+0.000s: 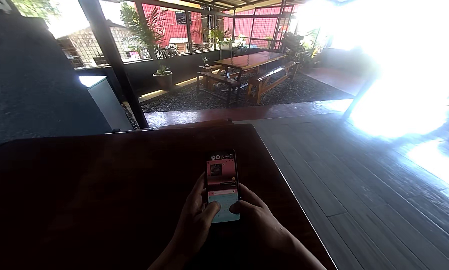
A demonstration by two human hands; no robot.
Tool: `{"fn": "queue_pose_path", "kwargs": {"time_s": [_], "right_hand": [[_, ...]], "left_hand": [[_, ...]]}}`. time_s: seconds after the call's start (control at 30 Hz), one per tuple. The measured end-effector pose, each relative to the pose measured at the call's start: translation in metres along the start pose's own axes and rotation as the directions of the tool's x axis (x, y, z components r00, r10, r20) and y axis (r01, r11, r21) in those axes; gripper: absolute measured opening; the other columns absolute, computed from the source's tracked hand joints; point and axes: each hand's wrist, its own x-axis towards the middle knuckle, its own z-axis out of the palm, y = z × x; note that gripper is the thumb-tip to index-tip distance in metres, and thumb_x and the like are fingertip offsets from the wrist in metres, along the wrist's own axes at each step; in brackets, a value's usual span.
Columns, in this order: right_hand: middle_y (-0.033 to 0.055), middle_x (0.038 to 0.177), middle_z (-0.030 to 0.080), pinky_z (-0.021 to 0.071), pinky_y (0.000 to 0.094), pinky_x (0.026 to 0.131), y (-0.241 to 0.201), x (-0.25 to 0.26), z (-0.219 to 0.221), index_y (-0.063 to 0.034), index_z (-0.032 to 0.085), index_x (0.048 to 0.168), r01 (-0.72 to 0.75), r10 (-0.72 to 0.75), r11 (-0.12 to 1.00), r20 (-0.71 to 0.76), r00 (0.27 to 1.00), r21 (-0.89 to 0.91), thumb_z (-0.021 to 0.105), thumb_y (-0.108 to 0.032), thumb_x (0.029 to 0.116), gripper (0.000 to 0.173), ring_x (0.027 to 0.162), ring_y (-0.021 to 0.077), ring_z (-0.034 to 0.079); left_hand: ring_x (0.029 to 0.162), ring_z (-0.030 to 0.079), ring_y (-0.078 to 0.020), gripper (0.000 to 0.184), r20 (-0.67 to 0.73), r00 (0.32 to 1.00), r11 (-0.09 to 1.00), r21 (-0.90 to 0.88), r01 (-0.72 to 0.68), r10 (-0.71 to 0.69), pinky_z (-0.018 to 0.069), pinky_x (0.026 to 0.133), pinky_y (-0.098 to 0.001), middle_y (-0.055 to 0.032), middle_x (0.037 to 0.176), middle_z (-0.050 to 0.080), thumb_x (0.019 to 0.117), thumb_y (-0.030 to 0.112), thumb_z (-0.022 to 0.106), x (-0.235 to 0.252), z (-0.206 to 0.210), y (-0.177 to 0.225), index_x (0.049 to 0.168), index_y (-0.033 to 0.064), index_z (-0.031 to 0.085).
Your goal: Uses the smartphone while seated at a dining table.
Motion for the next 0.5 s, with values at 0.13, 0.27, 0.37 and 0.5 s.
{"fn": "queue_pose_path", "kwargs": {"time_s": [0.13, 0.27, 0.37, 0.5], "right_hand": [[0.0221, 0.126, 0.064, 0.0625, 0.0559, 0.078, -0.0015, -0.0002, 0.0002, -0.0051, 0.04, 0.147, -0.016, 0.016, 0.999, -0.003, 1.0, 0.031, 0.037, 0.004, 0.0927, 0.055, 0.106, 0.0374, 0.07], [0.0215, 0.125, 0.065, 0.0633, 0.0539, 0.076, -0.0015, -0.0002, 0.0003, -0.0048, 0.04, 0.146, -0.01, 0.01, 1.0, 0.002, 1.0, 0.028, 0.037, 0.004, 0.0933, 0.054, 0.104, 0.0363, 0.07], [0.0211, 0.124, 0.065, 0.0635, 0.0529, 0.075, -0.0018, -0.0003, 0.0007, -0.005, 0.041, 0.146, -0.008, 0.008, 1.0, -0.002, 1.0, 0.024, 0.037, 0.004, 0.0933, 0.053, 0.102, 0.0355, 0.071], [0.0221, 0.125, 0.064, 0.0634, 0.054, 0.076, -0.0029, -0.0006, 0.0015, -0.0049, 0.04, 0.146, -0.018, 0.018, 1.0, -0.002, 1.0, 0.013, 0.037, 0.004, 0.0928, 0.054, 0.103, 0.0368, 0.071]], "left_hand": [[0.115, 0.068, -0.0239, 0.067, -0.011, 1.0, 1.0, -0.012, 0.007, -0.007, 0.0601, 0.096, -0.038, -0.013, 0.13, 0.065, 0.089, 0.0, 0.051, 0.0002, 0.0006, 0.0005, 0.154, 0.0012, 0.032], [0.115, 0.067, -0.0254, 0.068, -0.004, 1.0, 1.0, -0.024, 0.009, -0.009, 0.0601, 0.096, -0.0388, -0.0137, 0.131, 0.065, 0.089, -0.001, 0.05, -0.0001, 0.0001, 0.0003, 0.154, 0.0022, 0.032], [0.114, 0.068, -0.0252, 0.067, 0.001, 1.0, 0.999, -0.036, -0.006, 0.006, 0.06, 0.096, -0.0386, -0.0145, 0.13, 0.065, 0.0895, -0.002, 0.05, 0.0, 0.0008, -0.0001, 0.154, 0.0012, 0.032], [0.113, 0.068, -0.0251, 0.067, -0.007, 1.0, 0.999, -0.03, 0.012, -0.012, 0.0606, 0.094, -0.0382, -0.0143, 0.129, 0.066, 0.0896, -0.002, 0.051, -0.0007, 0.0011, 0.0018, 0.154, 0.0014, 0.032]]}}
